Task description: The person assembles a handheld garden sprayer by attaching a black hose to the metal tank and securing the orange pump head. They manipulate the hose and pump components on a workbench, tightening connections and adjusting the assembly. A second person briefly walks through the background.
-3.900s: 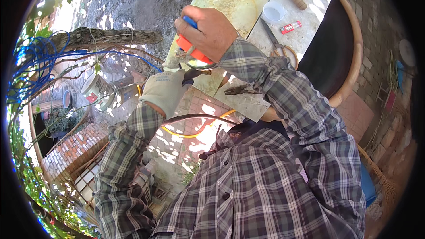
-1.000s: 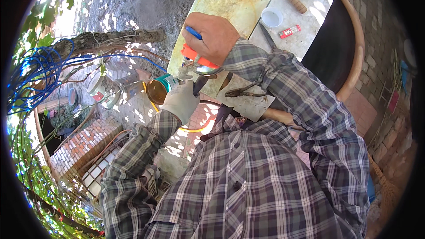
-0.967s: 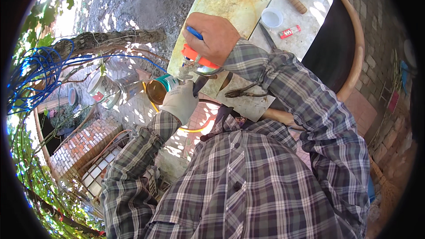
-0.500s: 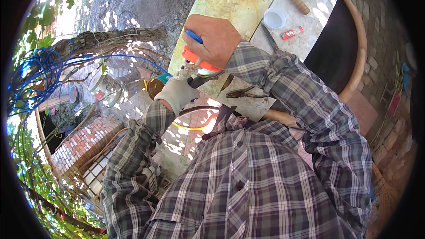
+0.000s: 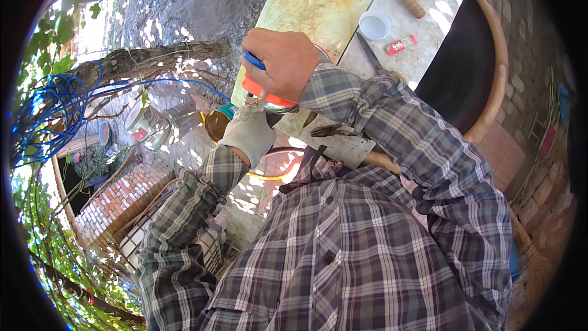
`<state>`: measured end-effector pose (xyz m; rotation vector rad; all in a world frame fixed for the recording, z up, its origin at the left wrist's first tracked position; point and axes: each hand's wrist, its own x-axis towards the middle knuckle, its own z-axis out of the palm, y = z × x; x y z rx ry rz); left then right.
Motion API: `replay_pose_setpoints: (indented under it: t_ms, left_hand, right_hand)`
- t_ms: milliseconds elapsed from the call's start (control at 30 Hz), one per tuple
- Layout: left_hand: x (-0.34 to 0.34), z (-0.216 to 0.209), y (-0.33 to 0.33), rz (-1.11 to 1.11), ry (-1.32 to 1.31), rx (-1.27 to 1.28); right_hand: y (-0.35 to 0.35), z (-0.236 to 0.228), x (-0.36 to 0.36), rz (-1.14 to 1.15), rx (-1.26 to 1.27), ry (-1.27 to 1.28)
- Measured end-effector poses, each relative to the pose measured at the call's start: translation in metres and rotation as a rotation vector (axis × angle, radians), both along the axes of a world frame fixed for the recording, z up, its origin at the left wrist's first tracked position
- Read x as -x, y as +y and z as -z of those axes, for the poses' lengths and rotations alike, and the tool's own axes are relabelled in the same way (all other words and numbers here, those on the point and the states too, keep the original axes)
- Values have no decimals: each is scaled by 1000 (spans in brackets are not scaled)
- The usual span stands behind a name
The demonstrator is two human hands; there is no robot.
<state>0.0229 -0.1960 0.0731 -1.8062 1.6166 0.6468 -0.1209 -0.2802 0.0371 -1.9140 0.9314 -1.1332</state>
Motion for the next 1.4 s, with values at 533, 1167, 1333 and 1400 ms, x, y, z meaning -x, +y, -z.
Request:
replay_pose_setpoints:
  t_ms: [533,1167,1333,1400]
  left_hand:
    - [-4,13,8,295,-129,-102]
    - [-22,34,-5,135,54,-126]
    - [-25,36,-2,188,23,-149]
    - [-28,43,-3,257,-124,-253]
  right_hand:
    - [6,-1,-9,-26,16,15]
    - [5,-9,-8,-92,-142,91]
    - [-1,4,-6,-1,-61,-35]
    - [-1,3,-8,-32,-53,-22]
